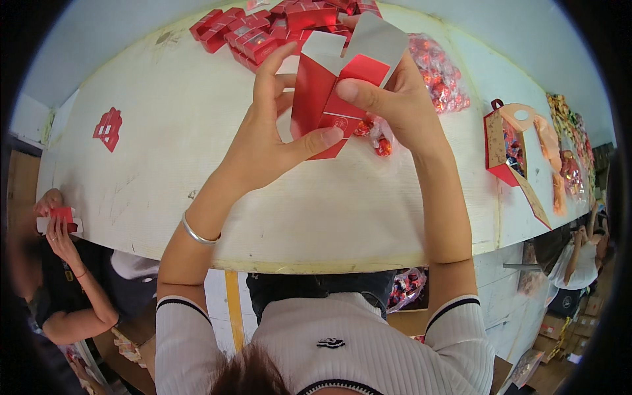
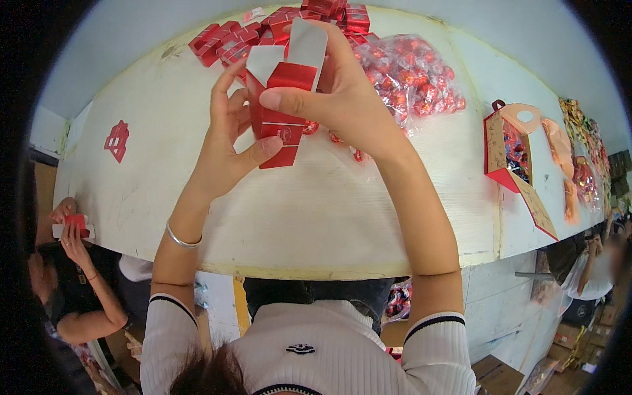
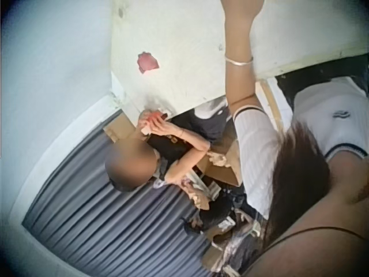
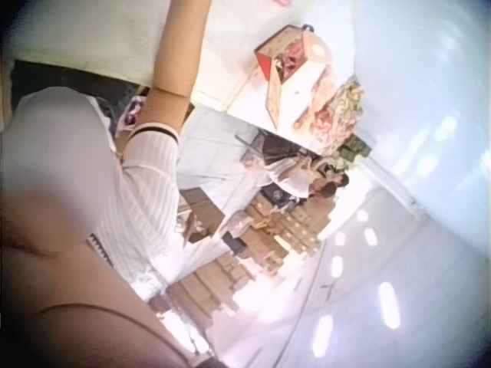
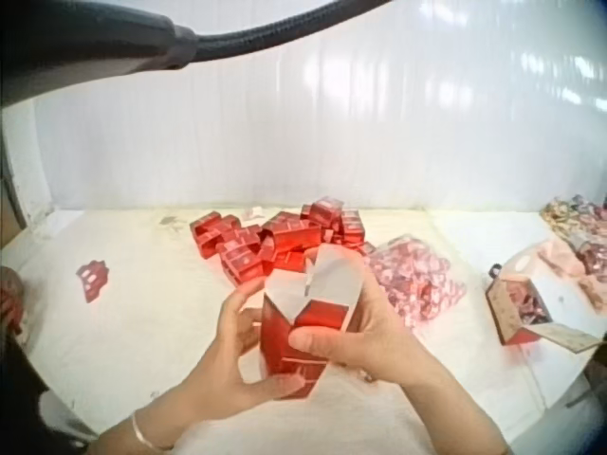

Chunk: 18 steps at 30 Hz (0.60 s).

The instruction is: The person folds flat red cardboard pieces into small boxes, places a wrapped candy inside each box, and closes the flaps. The finished boxes are stacked on the table.

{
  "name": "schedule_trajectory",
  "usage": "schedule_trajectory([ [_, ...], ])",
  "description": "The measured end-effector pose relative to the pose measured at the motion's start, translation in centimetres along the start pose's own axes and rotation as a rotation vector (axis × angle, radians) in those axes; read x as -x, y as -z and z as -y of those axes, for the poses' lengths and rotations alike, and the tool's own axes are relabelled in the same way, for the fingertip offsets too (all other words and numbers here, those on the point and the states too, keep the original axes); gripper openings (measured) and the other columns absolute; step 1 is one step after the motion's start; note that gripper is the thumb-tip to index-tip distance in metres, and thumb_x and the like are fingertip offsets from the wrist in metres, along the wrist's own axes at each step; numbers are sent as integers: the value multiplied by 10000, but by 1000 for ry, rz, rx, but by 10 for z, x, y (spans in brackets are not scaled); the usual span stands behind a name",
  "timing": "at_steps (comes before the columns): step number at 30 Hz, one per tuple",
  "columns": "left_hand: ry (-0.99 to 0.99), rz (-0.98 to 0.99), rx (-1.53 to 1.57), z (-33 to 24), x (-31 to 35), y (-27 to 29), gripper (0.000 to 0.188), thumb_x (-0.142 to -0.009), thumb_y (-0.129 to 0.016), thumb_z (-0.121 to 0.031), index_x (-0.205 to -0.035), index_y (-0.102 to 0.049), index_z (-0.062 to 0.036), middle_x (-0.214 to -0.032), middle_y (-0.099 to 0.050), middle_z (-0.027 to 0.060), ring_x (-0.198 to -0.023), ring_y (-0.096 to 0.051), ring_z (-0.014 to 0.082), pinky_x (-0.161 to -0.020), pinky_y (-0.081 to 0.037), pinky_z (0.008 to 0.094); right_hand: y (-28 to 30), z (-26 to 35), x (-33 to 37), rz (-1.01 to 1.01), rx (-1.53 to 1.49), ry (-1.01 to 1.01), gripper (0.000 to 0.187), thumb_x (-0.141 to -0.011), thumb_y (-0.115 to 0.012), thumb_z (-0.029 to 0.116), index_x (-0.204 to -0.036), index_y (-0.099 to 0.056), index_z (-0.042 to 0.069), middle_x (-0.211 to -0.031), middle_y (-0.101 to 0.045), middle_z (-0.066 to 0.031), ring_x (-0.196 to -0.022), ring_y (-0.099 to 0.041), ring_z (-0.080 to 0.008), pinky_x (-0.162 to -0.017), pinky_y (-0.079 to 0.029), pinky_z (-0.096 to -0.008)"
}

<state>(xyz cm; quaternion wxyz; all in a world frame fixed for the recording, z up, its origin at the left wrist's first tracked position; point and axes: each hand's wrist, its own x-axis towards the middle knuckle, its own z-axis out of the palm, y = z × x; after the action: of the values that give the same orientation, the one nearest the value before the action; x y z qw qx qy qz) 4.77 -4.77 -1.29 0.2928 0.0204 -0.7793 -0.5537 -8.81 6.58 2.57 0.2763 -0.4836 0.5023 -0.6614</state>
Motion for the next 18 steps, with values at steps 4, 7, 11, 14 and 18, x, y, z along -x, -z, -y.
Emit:
schedule_trajectory([
  [4, -50, -54, 179, -15, -18, -14, 778, -740, -662, -74, -1347, -175, -92, -1146, -495, 147, -1024, -540, 216, -811, -467, 328, -7, 1, -4, -187, -187, 89, 540, -734, -717, 121, -1142, -373, 38, -1083, -524, -93, -1015, -530, -170, -833, -469, -329],
  [7, -224, -280, -238, -11, -26, -26, 748, -695, -687, -81, -1314, -266, -83, -1142, -492, 151, -1001, -550, 261, -798, -471, 337, -15, -9, -1, -258, -272, 133, 370, -851, -581, 236, -1108, -372, 71, -1084, -516, -80, -983, -510, -131, -826, -438, -308],
  [11, -385, -181, -457, -7, -26, -28, 698, -710, -713, -267, -1276, -336, -113, -1044, -479, 132, -873, -524, 266, -777, -442, 320, -16, -9, 2, -309, -632, -58, 293, -895, -446, 338, -1072, -422, 105, -1049, -518, -17, -975, -483, -130, -822, -412, -309],
  [14, -394, -91, -278, -11, -24, -29, 529, -849, -554, -370, -1230, -340, -72, -983, -468, 106, -801, -483, 201, -731, -419, 299, -8, -5, 3, -254, -811, -115, 247, -856, -447, 258, -1049, -464, 106, -1033, -525, -15, -965, -491, -161, -850, -401, -329],
  [18, -331, -194, -54, -9, -21, -33, 378, -931, -429, -266, -1189, -322, -12, -1004, -476, 103, -774, -471, 154, -710, -410, 286, -16, 0, 6, -213, -787, -104, 285, -822, -460, 174, -1091, -462, 81, -1038, -530, -29, -984, -492, -169, -869, -391, -335],
])
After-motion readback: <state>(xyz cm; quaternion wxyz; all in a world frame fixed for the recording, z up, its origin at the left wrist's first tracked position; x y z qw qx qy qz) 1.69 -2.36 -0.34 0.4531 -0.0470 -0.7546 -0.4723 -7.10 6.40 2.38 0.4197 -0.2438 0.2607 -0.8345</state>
